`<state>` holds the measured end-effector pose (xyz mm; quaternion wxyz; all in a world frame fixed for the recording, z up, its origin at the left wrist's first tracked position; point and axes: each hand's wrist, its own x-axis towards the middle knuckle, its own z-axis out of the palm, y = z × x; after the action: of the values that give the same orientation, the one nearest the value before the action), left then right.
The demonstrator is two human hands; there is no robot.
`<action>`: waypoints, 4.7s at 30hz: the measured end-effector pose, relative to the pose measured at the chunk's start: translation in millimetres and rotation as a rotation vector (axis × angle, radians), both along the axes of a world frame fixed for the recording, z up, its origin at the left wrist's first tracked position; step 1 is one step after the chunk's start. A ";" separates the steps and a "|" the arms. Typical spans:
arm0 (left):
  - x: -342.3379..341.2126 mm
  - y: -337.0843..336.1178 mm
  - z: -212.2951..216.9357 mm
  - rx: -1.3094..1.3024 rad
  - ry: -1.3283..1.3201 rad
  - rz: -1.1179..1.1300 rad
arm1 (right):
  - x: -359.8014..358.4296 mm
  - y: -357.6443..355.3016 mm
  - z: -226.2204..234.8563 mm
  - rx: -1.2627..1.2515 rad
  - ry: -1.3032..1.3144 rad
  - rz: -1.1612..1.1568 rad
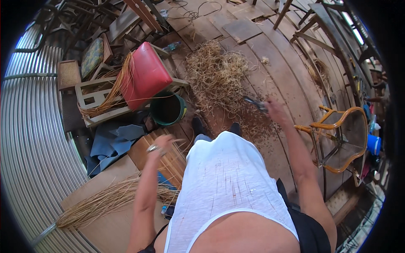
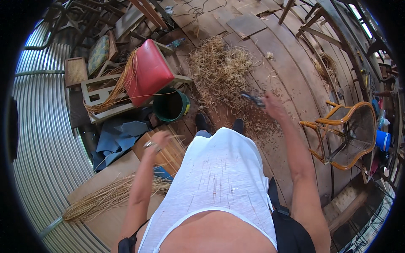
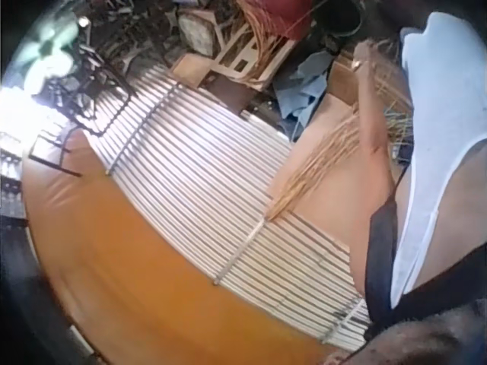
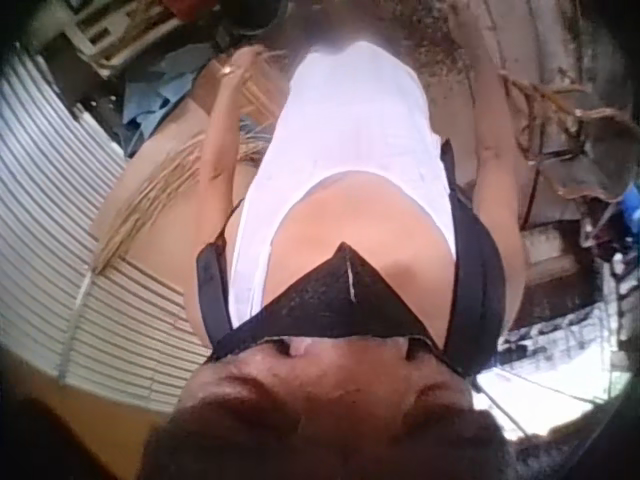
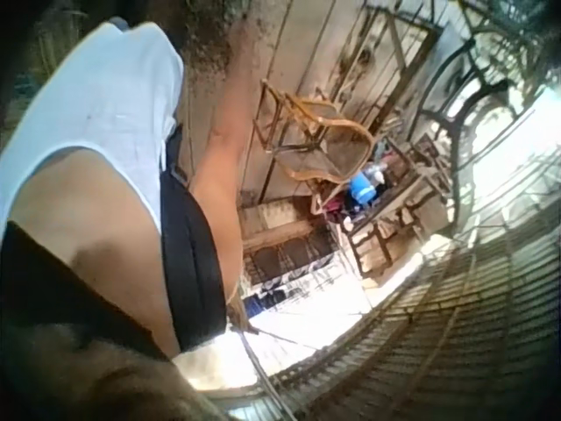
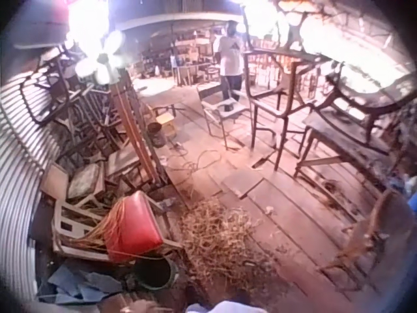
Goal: The person repeatedly pulls long, thin, straw-like fibers from a large bundle and strips them using a handheld tool. The person holds the fibers with one hand and uses the tool with the other to scrape or peel the material, dropping the processed strands onto the floor. The task involves continuous repetitive handling of the fibers and the tool.
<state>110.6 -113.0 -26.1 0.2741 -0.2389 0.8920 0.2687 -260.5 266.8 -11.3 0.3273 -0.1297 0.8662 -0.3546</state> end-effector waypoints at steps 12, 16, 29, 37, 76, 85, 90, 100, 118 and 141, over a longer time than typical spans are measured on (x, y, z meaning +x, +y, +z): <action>-241.7 144.7 25.9 0.311 0.325 -0.362 | 41.8 -27.5 25.6 -0.232 0.010 0.269; -243.9 132.3 29.8 0.328 0.230 -0.415 | 39.6 -15.2 36.6 -0.146 -0.175 0.105; -256.2 121.6 44.1 0.340 0.163 -0.442 | 29.6 -17.6 46.0 -0.248 -0.344 0.332; -267.0 121.8 49.3 0.206 0.699 -0.471 | 56.4 -27.4 33.4 -0.294 -0.228 0.324; -88.9 156.1 68.7 0.484 0.382 0.467 | 29.7 -30.0 -59.7 -0.309 -0.532 -0.527; 315.2 35.9 16.4 0.038 -0.209 0.828 | -46.9 12.7 -54.5 -0.227 -0.290 -0.510; 70.0 69.9 38.4 0.081 -0.107 0.442 | 15.4 -15.4 -52.7 -0.188 -0.258 -0.378; -205.9 217.8 -23.4 0.540 0.097 0.502 | 77.3 -31.8 -72.3 -0.181 -0.200 -0.241; 204.1 65.8 9.4 -0.298 -0.503 0.152 | -39.3 55.2 -91.2 -0.203 -0.166 -0.478; -98.3 184.0 68.7 0.493 0.444 0.253 | 21.2 43.5 -91.2 -0.258 -0.277 -0.627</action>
<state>12.3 70.9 42.7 0.0874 -0.2098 0.8014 0.5532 -239.3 310.2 -102.5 0.2977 0.1511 0.7595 -0.5583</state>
